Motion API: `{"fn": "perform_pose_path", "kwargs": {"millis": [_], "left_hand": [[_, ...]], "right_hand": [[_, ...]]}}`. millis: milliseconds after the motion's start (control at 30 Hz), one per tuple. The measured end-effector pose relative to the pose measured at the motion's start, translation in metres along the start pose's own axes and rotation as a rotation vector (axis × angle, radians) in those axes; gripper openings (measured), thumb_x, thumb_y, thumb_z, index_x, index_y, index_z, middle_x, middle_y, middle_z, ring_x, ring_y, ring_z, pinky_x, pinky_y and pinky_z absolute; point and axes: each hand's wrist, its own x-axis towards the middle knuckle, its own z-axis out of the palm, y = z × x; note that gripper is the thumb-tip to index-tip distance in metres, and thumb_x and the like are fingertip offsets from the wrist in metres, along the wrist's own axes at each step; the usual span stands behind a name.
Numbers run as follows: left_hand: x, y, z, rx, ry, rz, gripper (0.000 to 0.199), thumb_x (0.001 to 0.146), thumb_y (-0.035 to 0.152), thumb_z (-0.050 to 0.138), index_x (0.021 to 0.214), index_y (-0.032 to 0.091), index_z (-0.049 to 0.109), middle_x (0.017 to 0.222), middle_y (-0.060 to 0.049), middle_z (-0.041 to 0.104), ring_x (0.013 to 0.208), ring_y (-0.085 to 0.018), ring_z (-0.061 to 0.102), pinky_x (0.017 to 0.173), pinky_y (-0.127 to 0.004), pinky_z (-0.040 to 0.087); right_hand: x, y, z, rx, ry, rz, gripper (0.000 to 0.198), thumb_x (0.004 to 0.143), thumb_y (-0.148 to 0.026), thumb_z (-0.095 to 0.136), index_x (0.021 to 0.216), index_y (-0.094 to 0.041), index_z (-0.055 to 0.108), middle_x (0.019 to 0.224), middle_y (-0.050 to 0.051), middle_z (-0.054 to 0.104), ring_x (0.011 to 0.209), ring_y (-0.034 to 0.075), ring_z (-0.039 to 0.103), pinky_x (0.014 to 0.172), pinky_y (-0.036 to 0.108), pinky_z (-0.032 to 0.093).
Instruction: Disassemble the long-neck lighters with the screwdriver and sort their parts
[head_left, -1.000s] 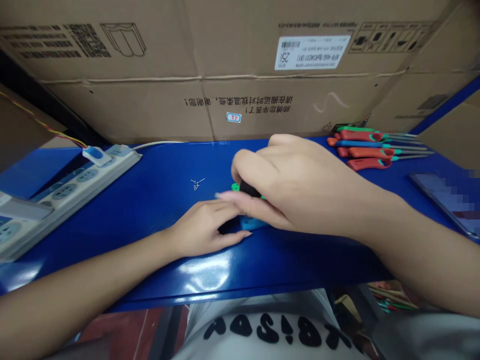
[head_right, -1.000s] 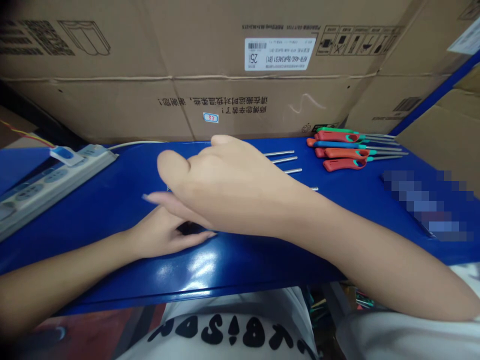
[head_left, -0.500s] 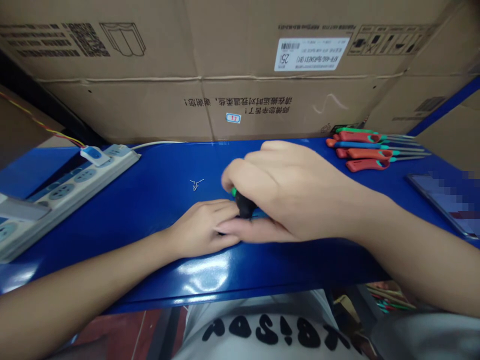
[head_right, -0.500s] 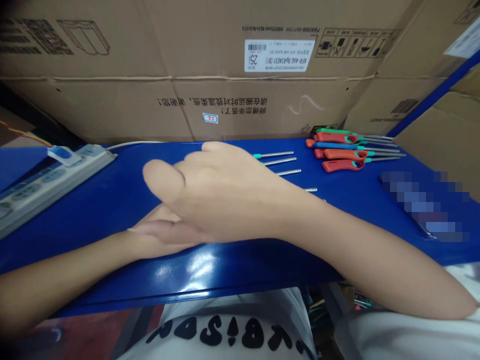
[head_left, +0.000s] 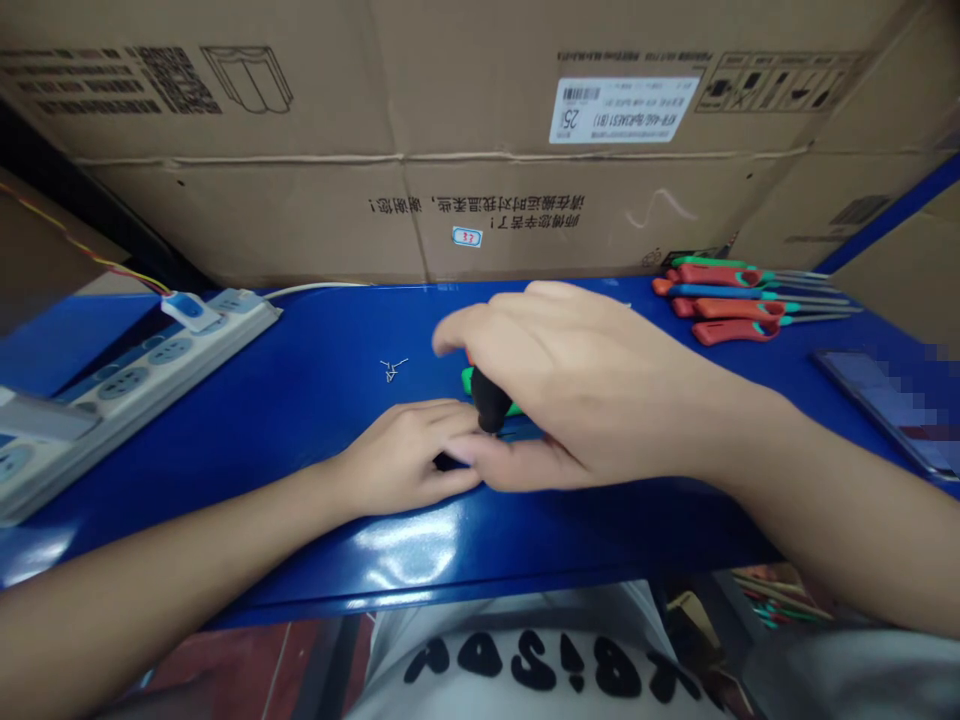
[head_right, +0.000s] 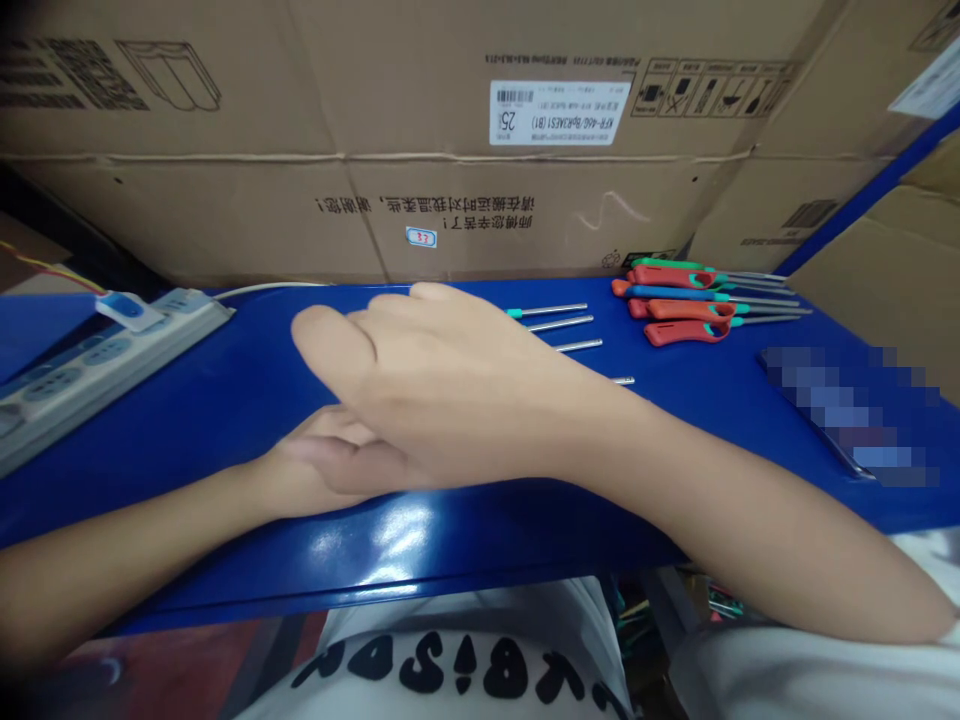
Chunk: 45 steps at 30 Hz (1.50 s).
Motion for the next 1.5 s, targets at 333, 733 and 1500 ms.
{"fn": "perform_pose_path", "kwargs": {"millis": [333, 733, 1500], "left_hand": [[0.0001, -0.0005, 0.0012, 0.0, 0.013, 0.027, 0.022, 0.095, 0.038, 0.062, 0.107, 0.02, 0.067, 0.102, -0.006, 0.075, 0.096, -0.024, 0.072, 0.084, -0.036, 0.058], [0.0012, 0.0021, -0.0006, -0.004, 0.01, 0.024, 0.025, 0.096, 0.04, 0.059, 0.11, 0.02, 0.064, 0.103, -0.007, 0.075, 0.094, -0.024, 0.073, 0.081, -0.035, 0.059], [0.0023, 0.0049, -0.0021, 0.173, 0.006, 0.107, 0.028, 0.1, 0.041, 0.049, 0.103, 0.017, 0.063, 0.096, -0.009, 0.074, 0.086, -0.025, 0.073, 0.073, -0.035, 0.059]], "right_hand": [[-0.0008, 0.0012, 0.0004, 0.003, -0.023, 0.023, 0.042, 0.104, -0.034, 0.024, 0.106, -0.01, 0.059, 0.088, 0.009, 0.061, 0.08, 0.021, 0.054, 0.075, 0.039, 0.045], [-0.0019, 0.0026, -0.0028, 0.033, -0.01, 0.051, 0.041, 0.104, -0.038, 0.033, 0.122, -0.008, 0.055, 0.094, 0.011, 0.066, 0.084, 0.021, 0.059, 0.074, 0.035, 0.045], [-0.0017, 0.0019, -0.0083, 0.039, -0.032, -0.049, 0.041, 0.106, -0.034, 0.027, 0.11, -0.008, 0.058, 0.097, 0.013, 0.065, 0.09, 0.022, 0.059, 0.082, 0.037, 0.048]]}}
